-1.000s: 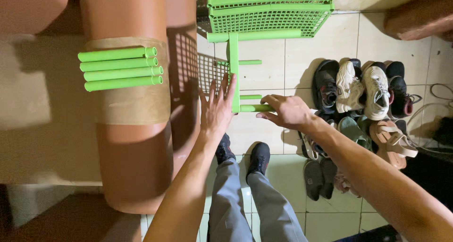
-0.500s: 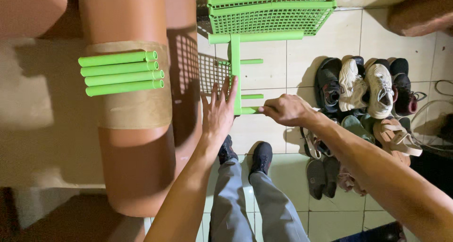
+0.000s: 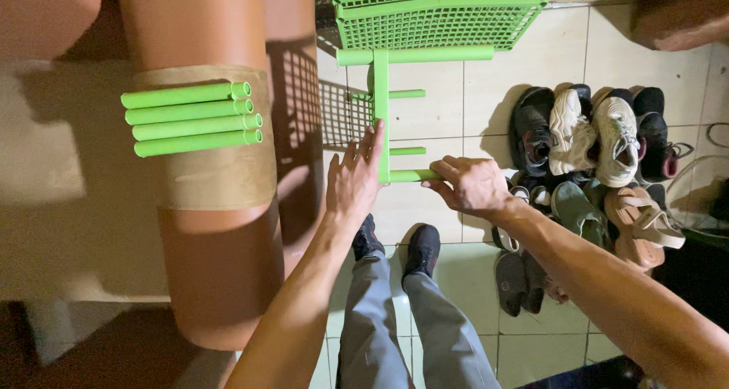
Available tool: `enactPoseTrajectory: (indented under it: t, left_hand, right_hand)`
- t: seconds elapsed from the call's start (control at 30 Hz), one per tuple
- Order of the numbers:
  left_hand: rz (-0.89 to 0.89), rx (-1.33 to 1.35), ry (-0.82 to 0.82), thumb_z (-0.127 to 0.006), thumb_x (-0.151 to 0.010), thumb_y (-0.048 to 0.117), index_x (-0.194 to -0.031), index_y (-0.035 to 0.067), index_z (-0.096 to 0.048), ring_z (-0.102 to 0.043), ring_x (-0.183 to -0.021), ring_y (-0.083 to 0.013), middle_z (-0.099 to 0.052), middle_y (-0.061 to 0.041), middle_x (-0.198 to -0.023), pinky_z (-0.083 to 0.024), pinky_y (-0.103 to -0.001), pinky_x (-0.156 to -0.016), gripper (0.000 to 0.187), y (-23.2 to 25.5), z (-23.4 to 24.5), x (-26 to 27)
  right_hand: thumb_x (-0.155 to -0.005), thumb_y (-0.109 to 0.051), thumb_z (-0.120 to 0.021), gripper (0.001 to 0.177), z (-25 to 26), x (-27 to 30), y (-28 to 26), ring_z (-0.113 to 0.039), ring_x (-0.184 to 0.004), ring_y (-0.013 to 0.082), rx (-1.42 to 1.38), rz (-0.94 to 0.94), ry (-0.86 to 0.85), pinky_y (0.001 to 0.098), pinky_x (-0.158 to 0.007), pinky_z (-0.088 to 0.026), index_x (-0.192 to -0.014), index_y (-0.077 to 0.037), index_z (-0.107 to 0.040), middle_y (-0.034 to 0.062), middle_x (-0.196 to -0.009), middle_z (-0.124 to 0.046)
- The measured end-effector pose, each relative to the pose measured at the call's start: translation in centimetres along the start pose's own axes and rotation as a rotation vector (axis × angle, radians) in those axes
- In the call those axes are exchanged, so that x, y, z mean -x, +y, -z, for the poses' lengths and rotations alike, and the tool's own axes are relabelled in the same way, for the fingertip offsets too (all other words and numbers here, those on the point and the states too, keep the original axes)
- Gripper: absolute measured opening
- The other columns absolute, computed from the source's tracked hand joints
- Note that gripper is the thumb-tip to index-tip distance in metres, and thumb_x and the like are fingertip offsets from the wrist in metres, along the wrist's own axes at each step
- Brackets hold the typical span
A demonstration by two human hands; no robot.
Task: The person assembles a green plastic shoe rack by inserting cylindrical rods into the grid panels. They repeatedly attach and detach the rods to align the panels, then place the assembled unit against a wall next to a large cylindrical container.
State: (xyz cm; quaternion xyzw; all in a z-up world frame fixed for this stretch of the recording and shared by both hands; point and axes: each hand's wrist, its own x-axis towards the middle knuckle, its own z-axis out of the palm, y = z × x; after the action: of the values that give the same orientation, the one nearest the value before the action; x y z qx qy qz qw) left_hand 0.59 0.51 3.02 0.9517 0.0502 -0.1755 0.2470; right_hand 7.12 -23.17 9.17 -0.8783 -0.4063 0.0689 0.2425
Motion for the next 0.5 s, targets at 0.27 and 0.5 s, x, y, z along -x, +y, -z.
enactPoseTrajectory:
  t: [0.27,0.5]
  left_hand:
    - [-0.154,-0.309,0.246,-0.071,-0.078,-0.006,-0.163,0.021,-0.005,-0.063,-0.124,-0.0407,-0.051,-0.015,-0.154,-0.052,-0.055,-0.103,0.112,0.1,0.4,0.0]
    - [-0.145,-0.322,0.268,-0.064,-0.083,0.0,-0.162,0.011,-0.004,-0.064,-0.123,-0.0392,-0.051,-0.019,-0.152,-0.049,-0.06,-0.102,0.099,0.7,2.0,0.6]
  right_hand:
    - [-0.096,-0.051,-0.06,0.043,0.0,-1.3,0.7,-0.063,-0.05,0.0317,-0.129,-0.258,-0.343,0.0472,-0.054,-0.052,-0.092,-0.012,-0.078,0.0128,-0.056,-0.066]
    - [-0.096,-0.061,-0.053,0.059,-0.5,-4.8,3.3,-0.069,-0.065,0.0237,-0.346,-0.401,-0.749,0.0422,-0.066,-0.053,-0.086,-0.01,-0.081,0.0108,-0.066,-0.072]
